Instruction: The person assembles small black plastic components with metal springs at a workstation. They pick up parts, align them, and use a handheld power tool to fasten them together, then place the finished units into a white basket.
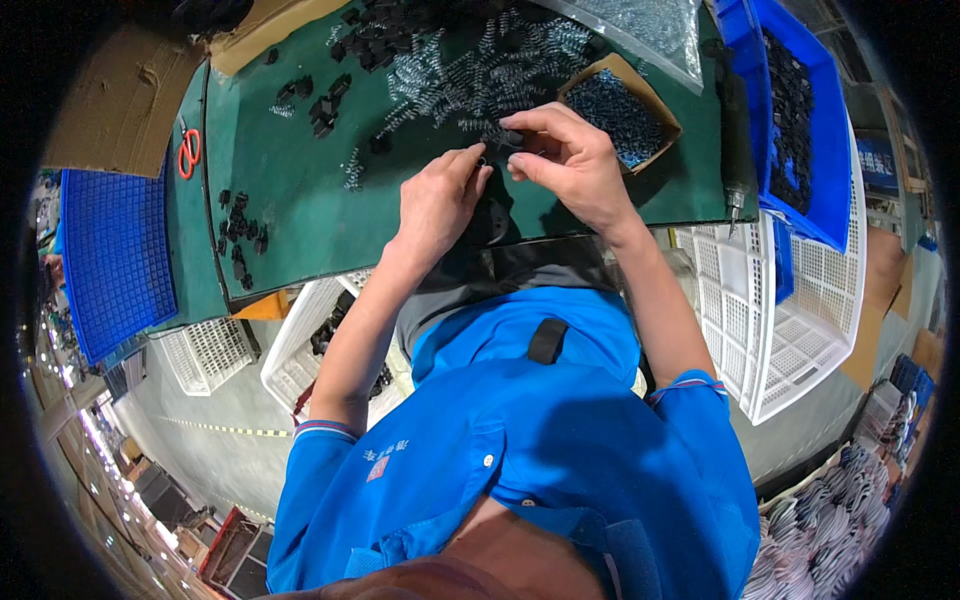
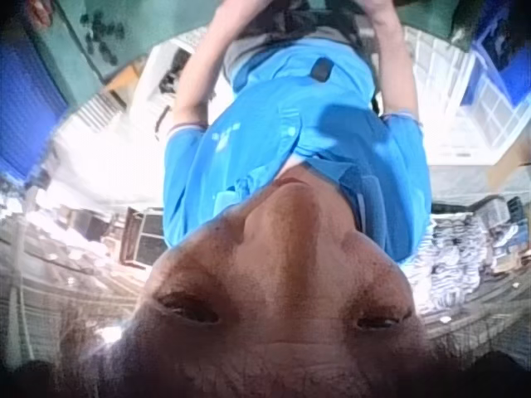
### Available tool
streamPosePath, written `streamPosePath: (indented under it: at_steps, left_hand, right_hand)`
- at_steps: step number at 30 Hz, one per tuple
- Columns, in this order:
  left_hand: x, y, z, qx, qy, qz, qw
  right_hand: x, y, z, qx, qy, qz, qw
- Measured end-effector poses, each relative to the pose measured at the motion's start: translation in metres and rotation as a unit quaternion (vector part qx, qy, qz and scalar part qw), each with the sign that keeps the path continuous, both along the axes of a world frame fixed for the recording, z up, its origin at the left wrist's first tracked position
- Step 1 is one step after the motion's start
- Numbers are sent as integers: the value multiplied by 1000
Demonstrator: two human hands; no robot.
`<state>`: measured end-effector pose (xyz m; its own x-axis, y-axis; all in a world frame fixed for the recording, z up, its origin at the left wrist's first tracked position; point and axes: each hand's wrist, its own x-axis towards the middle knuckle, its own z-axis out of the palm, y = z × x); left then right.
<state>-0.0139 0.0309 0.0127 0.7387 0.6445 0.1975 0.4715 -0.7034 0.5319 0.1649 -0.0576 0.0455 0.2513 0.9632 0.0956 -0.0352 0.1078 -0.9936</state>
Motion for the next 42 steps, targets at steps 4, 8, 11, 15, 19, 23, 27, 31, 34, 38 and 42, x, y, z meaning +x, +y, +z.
streamPosePath:
  at_steps: [4,8,11,15,19,23,27,31,34,38,42]
  left_hand:
    - [-3,-3,-1,-49,-34,31,998]
    - [-2,-5,0,-50,-35,40,997]
    - [-3,-6,0,-58,-30,44,997]
    - [-4,-6,0,-54,-38,43,997]
    - [-3,-8,-4,-47,-43,45,997]
    - [-2,-8,-7,-28,-60,43,997]
    - [-4,-8,-6,-32,-52,40,997]
    - [-3,-9,-7,-21,-60,43,997]
    - [-2,-9,-4,-24,-49,40,998]
    - [-1,-10,-5,-32,-6,43,999]
    - [0,-11,-3,-35,-10,40,999]
  right_hand:
    - [-4,-3,-14,-37,-6,-11,999]
    - [-9,-8,-23,-88,2,-19,996]
    - [-13,-6,-19,-142,24,-16,989]
    - [-22,0,-22,-66,-41,-28,997]
    - [-22,8,-15,-20,-125,-6,992]
    - [-20,15,-11,-3,-216,34,976]
    - [-21,18,-1,-30,-238,48,970]
    - [-19,18,-6,-14,-251,47,967]
    - [-16,17,-6,-18,-272,42,961]
    - [-17,17,5,-48,-312,36,948]
    - [-22,18,6,-32,-351,38,935]
